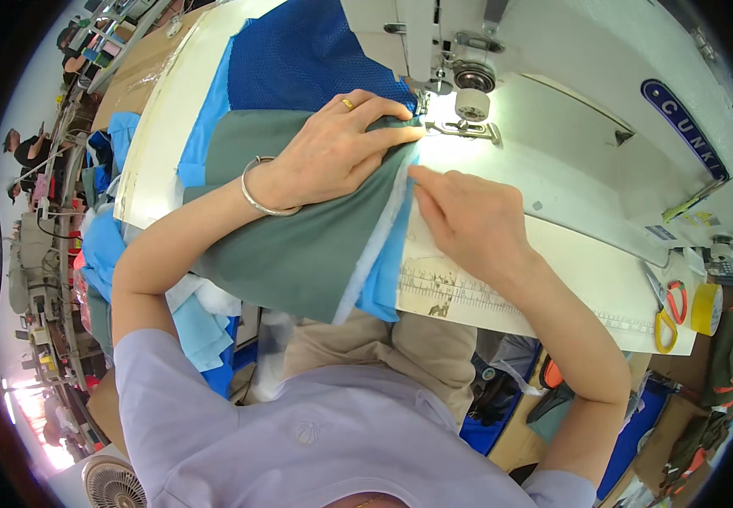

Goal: The person aligns a blue and green fabric bag under the presser foot of an industrial sewing machine and sews along the edge. They repeatedly adjust the fabric, rotate the bag, and guide it through the machine to stitch different sections of the seam.

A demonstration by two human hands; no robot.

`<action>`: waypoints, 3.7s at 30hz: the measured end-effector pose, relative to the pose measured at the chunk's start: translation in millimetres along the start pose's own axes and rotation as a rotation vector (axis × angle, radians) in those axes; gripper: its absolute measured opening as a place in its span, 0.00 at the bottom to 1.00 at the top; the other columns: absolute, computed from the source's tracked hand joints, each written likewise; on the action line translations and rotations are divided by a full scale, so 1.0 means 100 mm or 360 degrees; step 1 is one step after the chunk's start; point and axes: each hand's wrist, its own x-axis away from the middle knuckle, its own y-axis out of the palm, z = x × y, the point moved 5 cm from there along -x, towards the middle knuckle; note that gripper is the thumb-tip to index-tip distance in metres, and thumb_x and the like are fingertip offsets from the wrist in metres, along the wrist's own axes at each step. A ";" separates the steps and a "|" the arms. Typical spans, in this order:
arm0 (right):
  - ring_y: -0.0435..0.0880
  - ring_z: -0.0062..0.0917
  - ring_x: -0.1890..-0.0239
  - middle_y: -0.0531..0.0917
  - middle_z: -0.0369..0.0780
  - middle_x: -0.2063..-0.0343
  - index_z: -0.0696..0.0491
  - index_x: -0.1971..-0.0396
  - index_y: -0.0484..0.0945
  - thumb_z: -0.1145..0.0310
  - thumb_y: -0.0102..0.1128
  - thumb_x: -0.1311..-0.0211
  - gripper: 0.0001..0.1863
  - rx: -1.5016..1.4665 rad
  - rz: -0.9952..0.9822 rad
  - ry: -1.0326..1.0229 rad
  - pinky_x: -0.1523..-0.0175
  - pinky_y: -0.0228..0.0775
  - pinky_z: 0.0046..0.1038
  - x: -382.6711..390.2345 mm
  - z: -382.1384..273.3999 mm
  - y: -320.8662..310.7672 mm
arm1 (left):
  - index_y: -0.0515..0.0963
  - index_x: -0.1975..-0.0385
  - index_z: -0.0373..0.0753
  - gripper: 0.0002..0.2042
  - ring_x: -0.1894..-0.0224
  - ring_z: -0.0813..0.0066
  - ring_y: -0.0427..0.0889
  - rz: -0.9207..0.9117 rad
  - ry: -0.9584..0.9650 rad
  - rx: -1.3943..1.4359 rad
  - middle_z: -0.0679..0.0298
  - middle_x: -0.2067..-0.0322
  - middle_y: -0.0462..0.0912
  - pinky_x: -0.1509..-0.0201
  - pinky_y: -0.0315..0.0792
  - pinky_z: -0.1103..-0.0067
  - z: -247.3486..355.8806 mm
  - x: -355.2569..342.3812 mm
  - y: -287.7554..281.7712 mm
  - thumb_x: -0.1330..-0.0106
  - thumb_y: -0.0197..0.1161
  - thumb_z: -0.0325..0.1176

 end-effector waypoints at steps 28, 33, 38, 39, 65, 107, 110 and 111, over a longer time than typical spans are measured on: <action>0.80 0.28 0.84 0.80 0.35 0.82 0.52 0.44 0.79 0.74 0.58 0.42 0.23 0.0503 -0.0087 0.0088 0.80 0.67 0.32 -0.17 0.13 0.16 | 0.76 0.68 0.33 0.04 0.58 0.59 0.82 -0.0009 -0.0354 0.0578 0.56 0.56 0.86 0.51 0.75 0.71 -0.22 -0.02 -0.12 0.35 0.61 0.27; 0.79 0.30 0.84 0.80 0.35 0.82 0.52 0.46 0.80 0.75 0.58 0.43 0.22 0.0403 -0.0098 0.0101 0.79 0.68 0.33 -0.19 0.15 0.15 | 0.74 0.67 0.33 0.04 0.59 0.59 0.81 -0.0050 -0.0302 0.0595 0.55 0.55 0.86 0.50 0.73 0.70 -0.19 -0.05 -0.11 0.34 0.59 0.27; 0.79 0.31 0.84 0.80 0.37 0.81 0.52 0.48 0.81 0.74 0.57 0.45 0.21 0.0386 -0.0156 0.0096 0.78 0.68 0.35 -0.18 0.14 0.17 | 0.74 0.66 0.34 0.04 0.56 0.57 0.80 -0.0125 -0.0283 0.0595 0.56 0.54 0.86 0.47 0.72 0.68 -0.16 -0.07 -0.10 0.33 0.59 0.27; 0.79 0.32 0.84 0.80 0.37 0.81 0.52 0.49 0.81 0.74 0.57 0.45 0.20 0.0395 -0.0178 0.0100 0.78 0.68 0.35 -0.18 0.14 0.17 | 0.74 0.66 0.35 0.04 0.55 0.57 0.80 -0.0114 -0.0234 0.0581 0.57 0.54 0.86 0.47 0.72 0.68 -0.15 -0.08 -0.10 0.34 0.60 0.27; 0.83 0.28 0.78 0.84 0.37 0.76 0.49 0.48 0.81 0.74 0.59 0.37 0.17 0.0321 -0.0015 0.0175 0.74 0.72 0.32 -0.17 0.18 0.09 | 0.83 0.62 0.35 0.06 0.54 0.58 0.85 0.0060 -0.0052 0.0529 0.56 0.56 0.86 0.49 0.79 0.69 -0.13 0.00 -0.10 0.37 0.64 0.25; 0.81 0.27 0.79 0.78 0.35 0.78 0.51 0.58 0.81 0.74 0.62 0.49 0.16 0.0412 -0.0109 -0.0030 0.76 0.69 0.30 -0.11 0.15 0.14 | 0.78 0.66 0.37 0.04 0.54 0.61 0.79 -0.0172 -0.0118 0.0260 0.64 0.52 0.87 0.47 0.72 0.70 0.01 -0.09 -0.06 0.39 0.63 0.25; 0.81 0.27 0.79 0.77 0.35 0.79 0.50 0.58 0.81 0.74 0.62 0.50 0.16 0.0398 -0.0107 -0.0053 0.76 0.69 0.31 -0.11 0.15 0.13 | 0.78 0.64 0.38 0.04 0.54 0.60 0.79 -0.0159 -0.0074 0.0227 0.65 0.52 0.86 0.47 0.71 0.69 0.00 -0.07 -0.05 0.38 0.63 0.26; 0.81 0.27 0.79 0.77 0.34 0.79 0.49 0.58 0.81 0.74 0.62 0.50 0.16 0.0387 -0.0104 -0.0060 0.76 0.69 0.31 -0.10 0.16 0.13 | 0.78 0.64 0.38 0.04 0.54 0.60 0.79 -0.0160 -0.0062 0.0219 0.65 0.52 0.86 0.47 0.71 0.69 0.01 -0.08 -0.04 0.38 0.62 0.26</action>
